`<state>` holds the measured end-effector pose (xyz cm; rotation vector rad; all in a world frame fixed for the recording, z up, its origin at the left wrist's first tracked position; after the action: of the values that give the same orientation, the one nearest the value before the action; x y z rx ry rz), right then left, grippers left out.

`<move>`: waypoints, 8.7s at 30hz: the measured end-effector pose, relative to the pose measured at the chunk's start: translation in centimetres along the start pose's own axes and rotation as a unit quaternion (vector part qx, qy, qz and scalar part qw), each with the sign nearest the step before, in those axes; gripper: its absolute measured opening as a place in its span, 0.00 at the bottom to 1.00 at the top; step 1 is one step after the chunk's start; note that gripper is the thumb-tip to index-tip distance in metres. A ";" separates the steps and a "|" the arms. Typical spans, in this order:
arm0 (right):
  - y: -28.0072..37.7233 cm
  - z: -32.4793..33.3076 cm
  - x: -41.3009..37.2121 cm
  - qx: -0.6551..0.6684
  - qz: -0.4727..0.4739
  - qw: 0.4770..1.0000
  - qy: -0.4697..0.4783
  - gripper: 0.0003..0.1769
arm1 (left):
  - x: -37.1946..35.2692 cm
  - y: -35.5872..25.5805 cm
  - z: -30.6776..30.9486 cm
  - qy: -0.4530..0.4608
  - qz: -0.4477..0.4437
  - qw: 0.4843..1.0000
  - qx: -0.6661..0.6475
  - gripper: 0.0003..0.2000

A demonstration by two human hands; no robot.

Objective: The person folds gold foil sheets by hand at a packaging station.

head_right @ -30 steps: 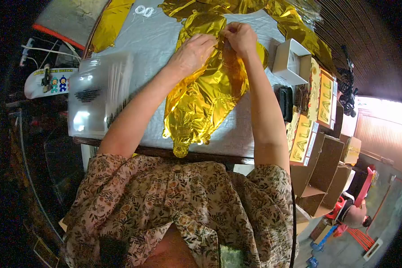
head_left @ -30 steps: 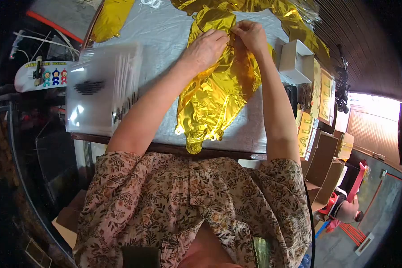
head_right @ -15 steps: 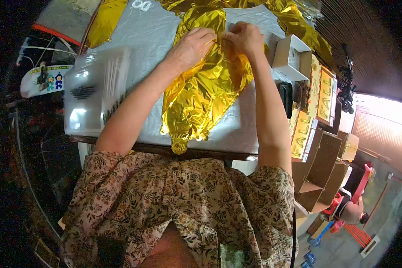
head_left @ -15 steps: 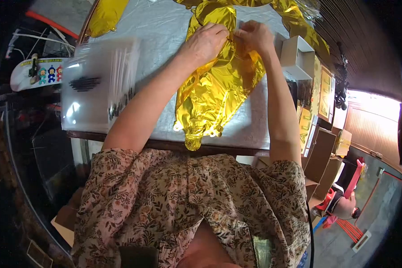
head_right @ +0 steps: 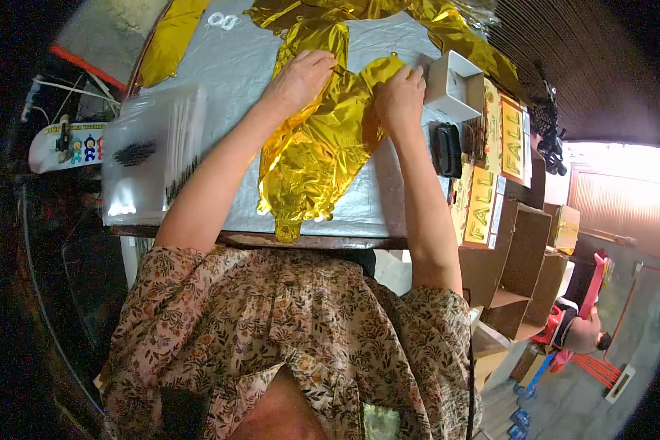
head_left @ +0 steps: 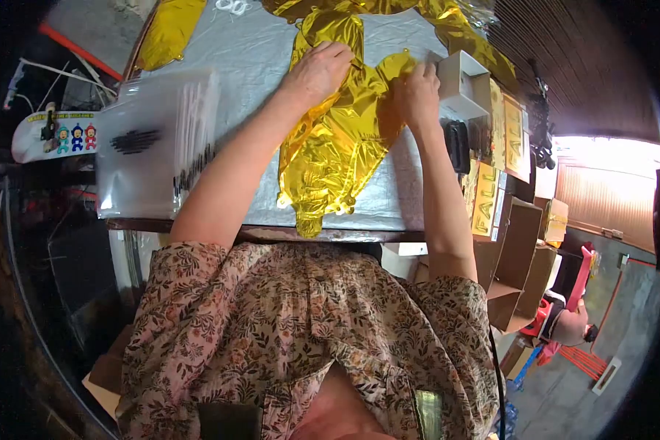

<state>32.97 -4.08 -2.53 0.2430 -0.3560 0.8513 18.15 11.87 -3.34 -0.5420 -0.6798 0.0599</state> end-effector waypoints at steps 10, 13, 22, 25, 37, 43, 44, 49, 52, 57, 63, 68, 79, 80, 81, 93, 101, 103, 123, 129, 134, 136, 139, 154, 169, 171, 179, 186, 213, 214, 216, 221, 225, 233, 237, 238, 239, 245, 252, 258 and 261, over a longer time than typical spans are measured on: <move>1.2 2.9 -3.9 -0.094 -0.098 0.990 -0.031 0.25 | -0.1 -0.3 0.2 0.014 -0.006 1.000 0.001 0.13; 1.2 3.4 -4.5 -0.084 -0.153 0.984 -0.032 0.24 | -0.2 -0.2 0.0 0.019 0.003 1.000 -0.002 0.14; 0.6 1.8 -3.4 -0.084 -0.140 0.987 -0.008 0.22 | -0.3 -0.3 0.2 0.020 0.008 1.000 -0.002 0.15; 1.6 3.5 -4.4 -0.124 -0.193 0.973 -0.002 0.22 | -0.2 -0.1 0.1 0.024 0.012 1.000 -0.008 0.15; 0.6 2.4 -5.1 -0.008 -0.239 0.968 -0.069 0.09 | -0.3 -0.1 0.0 0.023 0.005 1.000 0.000 0.16; 1.6 3.1 -4.3 -0.041 -0.161 0.983 -0.076 0.10 | -0.2 0.0 -0.2 0.017 0.001 1.000 0.000 0.15; 1.8 3.6 -4.3 -0.041 -0.161 0.983 -0.075 0.10 | -0.3 0.0 -0.2 0.015 -0.002 1.000 -0.002 0.15; 2.4 6.1 -4.4 0.371 -0.229 0.897 -0.077 0.23 | -0.4 0.0 -0.3 0.012 -0.008 1.000 0.011 0.15; 1.9 6.2 -5.9 0.626 -0.336 0.703 -0.029 0.34 | -0.3 -0.1 -0.1 0.005 -0.008 1.000 -0.003 0.15; 2.9 6.4 -7.4 0.508 -0.296 0.803 0.102 0.26 | -0.5 0.2 -0.2 -0.002 -0.013 1.000 -0.008 0.16; 4.0 4.7 -6.5 0.454 -0.179 0.873 -0.002 0.12 | -0.4 -0.1 -0.1 0.013 -0.008 1.000 0.016 0.17; 7.5 4.8 -5.1 0.393 -0.139 0.909 -0.001 0.10 | -0.2 0.1 -0.3 0.044 0.018 0.999 0.017 0.16; 6.1 3.7 -6.4 0.255 -0.062 0.965 0.020 0.27 | -0.3 -0.1 0.0 0.031 0.025 0.999 0.029 0.13; 6.2 2.4 -6.9 0.128 -0.013 0.992 0.017 0.28 | -0.1 -0.2 0.2 0.031 0.020 0.999 0.028 0.13; 6.2 0.9 -7.3 -0.003 0.036 0.999 0.015 0.30 | 0.1 -0.3 0.4 0.033 0.023 0.999 0.014 0.13; 9.1 0.3 -6.6 0.033 0.025 0.997 0.069 0.34 | -0.8 1.6 0.0 0.085 0.136 0.974 -0.161 0.28; 10.0 0.5 -6.4 0.034 0.036 0.996 0.079 0.35 | -0.9 2.3 -0.6 0.028 0.118 0.987 -0.108 0.26; 10.3 1.1 -6.4 0.022 0.051 0.996 0.063 0.35 | -1.1 2.0 -0.5 0.065 0.102 0.990 -0.076 0.28; 11.1 1.0 -6.6 -0.025 0.052 0.997 0.048 0.36 | 1.9 5.7 0.7 0.100 0.062 0.985 -0.123 0.19; 11.2 0.8 -6.7 -0.007 0.052 0.998 0.041 0.36 | 3.5 10.9 4.0 0.122 0.452 0.709 -0.527 0.21; 11.3 1.0 -6.7 -0.016 0.049 0.998 0.037 0.35 | 5.4 9.1 5.1 0.188 0.353 0.837 -0.375 0.25; 11.2 0.9 -6.6 -0.020 0.048 0.998 0.033 0.36 | 5.9 9.8 4.3 0.197 0.293 0.882 -0.311 0.26; 11.3 1.0 -6.6 -0.020 0.047 0.998 0.036 0.36 | 6.7 10.5 3.1 0.201 0.207 0.922 -0.258 0.31; 11.1 1.2 -6.5 0.017 0.040 0.998 0.048 0.38 | 10.4 4.6 -0.2 0.244 -0.023 0.962 -0.119 0.15; 12.7 2.3 -6.7 -0.013 0.058 0.996 0.062 0.40 | 11.9 5.8 -2.7 0.307 0.019 0.942 -0.138 0.19; 13.7 2.5 -6.7 -0.009 0.061 0.996 0.063 0.41 | 12.0 6.0 -2.9 0.307 0.033 0.945 -0.109 0.19; 15.1 2.0 -7.6 0.047 0.085 0.993 0.061 0.44 | 12.1 6.3 -3.4 0.337 0.040 0.935 -0.102 0.20; 15.1 2.0 -7.7 0.040 0.082 0.994 0.055 0.44 | 12.0 3.5 -1.3 0.379 0.076 0.920 -0.056 0.24; 18.6 7.8 -16.3 0.153 0.330 0.880 0.306 0.44 | 10.7 3.1 -0.7 0.336 0.048 0.940 -0.034 0.27; 18.8 7.9 -17.0 0.185 0.332 0.866 0.325 0.43 | 10.8 3.0 -0.6 0.345 0.054 0.936 -0.038 0.27; 18.9 9.1 -17.7 0.254 0.324 0.846 0.338 0.39 | 10.7 3.0 -0.7 0.334 0.034 0.941 -0.033 0.28; 16.9 11.8 -13.5 0.528 0.177 0.786 0.268 0.29 | 11.1 3.1 -0.8 0.341 0.023 0.939 -0.034 0.28; 14.6 7.6 -8.5 0.287 0.043 0.950 0.116 0.35 | 10.9 2.9 -0.6 0.322 0.020 0.946 -0.047 0.27; 15.7 2.0 -8.3 0.080 0.059 0.993 0.059 0.44 | 10.9 2.1 0.3 0.325 0.016 0.945 -0.041 0.24; 15.6 1.8 -8.4 0.061 0.065 0.994 0.064 0.44 | 11.0 5.0 -2.7 0.327 -0.038 0.943 -0.046 0.26; 15.6 1.8 -8.4 0.060 0.064 0.994 0.061 0.44 | 11.2 5.4 -2.2 0.359 0.060 0.929 -0.066 0.23; 15.6 1.9 -8.5 0.063 0.069 0.994 0.057 0.44 | 11.3 6.0 -1.6 0.356 0.062 0.931 -0.061 0.23; 15.5 1.3 -8.5 0.061 0.061 0.995 0.055 0.45 | 9.8 12.0 6.4 0.230 0.090 0.966 -0.075 0.17; 15.7 1.6 -8.5 0.071 0.058 0.995 0.038 0.45 | 4.8 11.2 6.7 0.184 0.197 0.963 0.022 0.18; 15.6 1.5 -8.6 0.071 0.059 0.995 0.023 0.46 | 4.5 11.7 6.1 0.174 0.216 0.961 -0.012 0.18; 15.6 1.3 -8.6 0.071 0.061 0.996 0.013 0.46 | 4.4 11.5 6.3 0.171 0.254 0.952 -0.011 0.17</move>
<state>15.49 -0.53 -3.75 0.3445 -0.2882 1.0000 19.15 25.59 -2.39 -0.7177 -0.1890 0.4318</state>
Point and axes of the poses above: each hand's wrist, its own x-axis towards the middle knuckle, its own z-axis out of the back of the hand, y = z × x, the point moved 5 cm from there along x, towards the middle knuckle, and after that the axes turned 7 degrees about -x, right-handed, at the moved point
